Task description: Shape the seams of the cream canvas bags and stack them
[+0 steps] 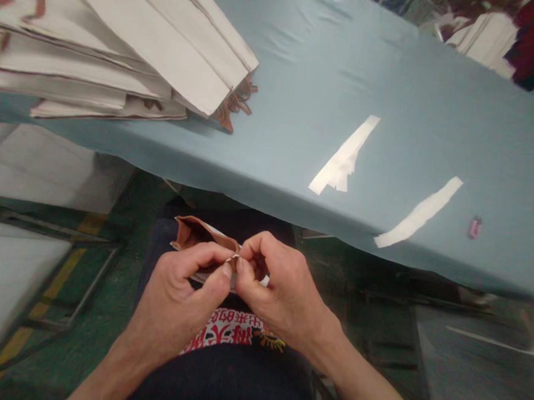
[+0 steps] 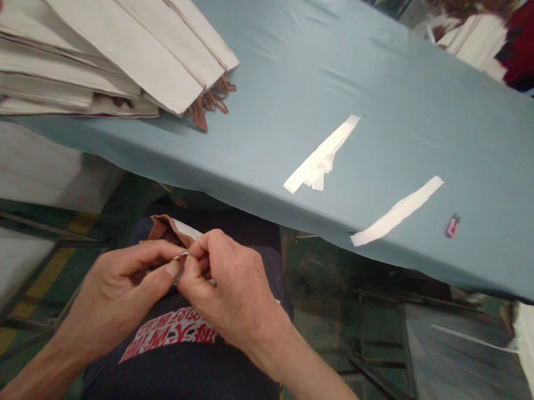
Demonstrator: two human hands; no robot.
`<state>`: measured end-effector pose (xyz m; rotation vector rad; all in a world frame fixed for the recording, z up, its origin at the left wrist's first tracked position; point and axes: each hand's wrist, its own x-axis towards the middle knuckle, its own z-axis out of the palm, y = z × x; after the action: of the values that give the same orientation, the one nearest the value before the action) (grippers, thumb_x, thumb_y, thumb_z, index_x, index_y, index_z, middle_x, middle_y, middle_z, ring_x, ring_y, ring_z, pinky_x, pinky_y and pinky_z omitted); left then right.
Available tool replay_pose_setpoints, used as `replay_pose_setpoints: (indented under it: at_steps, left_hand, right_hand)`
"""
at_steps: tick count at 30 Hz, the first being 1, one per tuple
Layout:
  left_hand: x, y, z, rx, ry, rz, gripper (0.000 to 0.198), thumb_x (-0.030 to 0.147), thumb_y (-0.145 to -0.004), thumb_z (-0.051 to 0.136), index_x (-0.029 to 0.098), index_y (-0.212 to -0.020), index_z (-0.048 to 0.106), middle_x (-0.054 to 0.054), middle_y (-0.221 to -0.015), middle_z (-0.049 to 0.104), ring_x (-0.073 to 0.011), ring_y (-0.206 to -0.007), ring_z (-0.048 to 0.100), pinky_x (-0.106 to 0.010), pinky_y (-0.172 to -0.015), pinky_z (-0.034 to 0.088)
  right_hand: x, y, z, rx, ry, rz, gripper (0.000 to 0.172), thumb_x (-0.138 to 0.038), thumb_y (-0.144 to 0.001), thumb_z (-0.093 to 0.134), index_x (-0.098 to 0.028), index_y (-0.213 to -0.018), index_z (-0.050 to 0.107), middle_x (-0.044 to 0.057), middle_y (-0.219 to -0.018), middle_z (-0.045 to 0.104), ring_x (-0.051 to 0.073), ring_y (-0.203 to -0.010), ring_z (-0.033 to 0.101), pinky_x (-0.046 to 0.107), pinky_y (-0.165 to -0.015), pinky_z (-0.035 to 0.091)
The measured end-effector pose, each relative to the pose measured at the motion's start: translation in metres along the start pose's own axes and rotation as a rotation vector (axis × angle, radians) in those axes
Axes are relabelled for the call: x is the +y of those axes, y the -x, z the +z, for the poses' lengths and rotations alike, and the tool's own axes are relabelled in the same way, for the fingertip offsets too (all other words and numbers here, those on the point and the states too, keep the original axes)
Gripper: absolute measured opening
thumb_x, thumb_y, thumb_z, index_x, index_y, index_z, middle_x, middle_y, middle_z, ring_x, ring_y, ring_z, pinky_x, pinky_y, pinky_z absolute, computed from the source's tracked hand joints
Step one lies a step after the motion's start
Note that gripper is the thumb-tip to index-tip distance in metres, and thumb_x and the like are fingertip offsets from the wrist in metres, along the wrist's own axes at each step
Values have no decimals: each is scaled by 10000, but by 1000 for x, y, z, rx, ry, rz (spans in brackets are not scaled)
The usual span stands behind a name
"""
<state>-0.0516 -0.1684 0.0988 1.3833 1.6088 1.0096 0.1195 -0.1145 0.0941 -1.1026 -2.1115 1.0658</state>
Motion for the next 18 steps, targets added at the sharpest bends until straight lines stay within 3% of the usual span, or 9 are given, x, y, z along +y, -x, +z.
replay_pose_setpoints:
  at_steps: [3,8,18]
  left_hand:
    - [-3,-1,-3,-94,46,17,262,257,-915,604,199,-840,848,8,-758,835,-161,-668,775,-198,-635,567]
    - [-7,-5,-9,-156,-19,99,253,207,-914,587,201,-842,830,28,-727,806,-145,-634,755,-198,-606,531]
    - [4,-3,-19,-263,100,151,286,164,-897,581,232,-795,838,77,-655,783,-87,-546,694,-136,-563,489]
  right_hand:
    - [0,-2,-4,-62,-156,99,94,-189,-899,580,-223,-815,554,-56,-688,603,92,-562,539,204,-535,374]
    - [2,-5,-11,-133,-186,106,62,-208,-878,588,-222,-819,576,-54,-698,604,99,-595,536,210,-565,389]
    - [-17,6,-15,-96,-195,82,90,-203,-851,559,-230,-778,514,-57,-686,570,103,-592,529,227,-596,404]
